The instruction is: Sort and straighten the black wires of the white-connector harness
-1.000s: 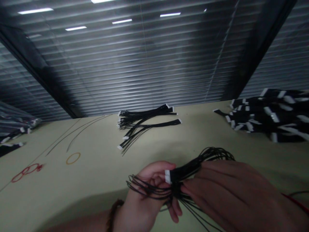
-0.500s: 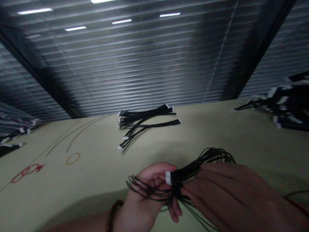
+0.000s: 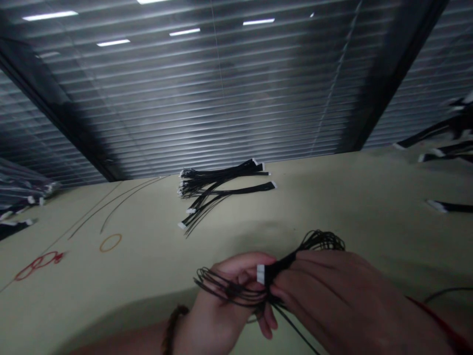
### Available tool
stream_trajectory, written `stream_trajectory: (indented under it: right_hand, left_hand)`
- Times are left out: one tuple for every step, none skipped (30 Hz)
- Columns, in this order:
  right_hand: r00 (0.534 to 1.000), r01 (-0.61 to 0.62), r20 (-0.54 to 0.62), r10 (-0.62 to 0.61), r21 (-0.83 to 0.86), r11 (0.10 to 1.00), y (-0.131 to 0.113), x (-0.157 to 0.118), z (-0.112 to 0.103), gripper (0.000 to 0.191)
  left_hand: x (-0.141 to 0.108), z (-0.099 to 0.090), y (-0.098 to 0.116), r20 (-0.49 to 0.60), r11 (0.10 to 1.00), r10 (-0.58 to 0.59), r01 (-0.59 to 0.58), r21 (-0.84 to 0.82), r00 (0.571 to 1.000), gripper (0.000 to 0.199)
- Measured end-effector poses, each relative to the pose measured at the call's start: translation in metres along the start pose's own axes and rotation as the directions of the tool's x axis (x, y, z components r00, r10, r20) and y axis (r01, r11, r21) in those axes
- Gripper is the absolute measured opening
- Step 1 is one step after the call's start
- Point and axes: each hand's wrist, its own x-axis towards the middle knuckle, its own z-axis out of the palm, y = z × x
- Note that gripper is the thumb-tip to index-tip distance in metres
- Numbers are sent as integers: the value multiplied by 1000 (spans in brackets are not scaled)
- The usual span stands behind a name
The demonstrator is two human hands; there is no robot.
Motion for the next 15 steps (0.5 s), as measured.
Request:
stream_trajectory:
  right_hand:
    - [1000, 12, 26, -13, 28, 1000, 1, 0, 1, 41]
    - [998, 18, 56, -21, 55, 998, 3, 2, 1, 38]
    - [997, 8, 80, -13, 71, 997, 6, 4, -1, 33]
    - [994, -19, 106, 11, 73, 997, 9, 8, -3, 28]
    - [989, -70, 135, 62, 62, 996, 14, 13, -7, 23]
    - [977, -141, 168, 131, 46, 989, 20, 18, -12, 19]
    - [957, -216, 207, 203, 39, 976, 27, 23, -18, 15]
    - [927, -295, 254, 276, 36, 955, 35, 27, -24, 13]
    - [891, -361, 308, 332, 40, 932, 43, 30, -30, 11]
    - [861, -408, 351, 368, 44, 912, 51, 32, -36, 8]
    - [840, -434, 382, 385, 47, 900, 58, 33, -41, 6]
    - [830, -442, 397, 391, 39, 896, 63, 32, -46, 7]
    - [829, -435, 398, 392, 20, 900, 67, 29, -50, 8]
    - [839, -415, 386, 385, -6, 910, 69, 26, -54, 8]
    - [850, -387, 374, 371, -35, 921, 68, 21, -56, 9]
  left_hand:
    - [0, 0, 1, -24, 1000, -20, 20, 14, 1000, 26]
    - [1, 1, 3, -54, 999, -44, 46, 24, 998, 24]
    - [2, 1, 4, -90, 997, -70, 73, 31, 994, 23]
    - [3, 1, 6, -133, 995, -88, 94, 38, 987, 23]
    - [5, 2, 9, -177, 992, -106, 116, 48, 978, 25]
    - [6, 2, 11, -225, 989, -119, 137, 63, 967, 27]
    - [8, 2, 13, -266, 985, -126, 153, 82, 956, 29]
    - [9, 2, 14, -307, 980, -129, 168, 105, 943, 31]
    - [10, 2, 16, -342, 975, -129, 183, 130, 931, 33]
    - [11, 2, 16, -366, 970, -126, 192, 151, 922, 35]
    - [12, 1, 16, -380, 966, -118, 194, 171, 918, 36]
    - [12, 1, 16, -390, 965, -104, 189, 185, 915, 37]
    - [12, 1, 15, -397, 964, -92, 182, 195, 913, 37]
    - [13, 1, 14, -405, 964, -82, 176, 201, 911, 37]
    - [13, 1, 14, -413, 964, -75, 172, 202, 908, 37]
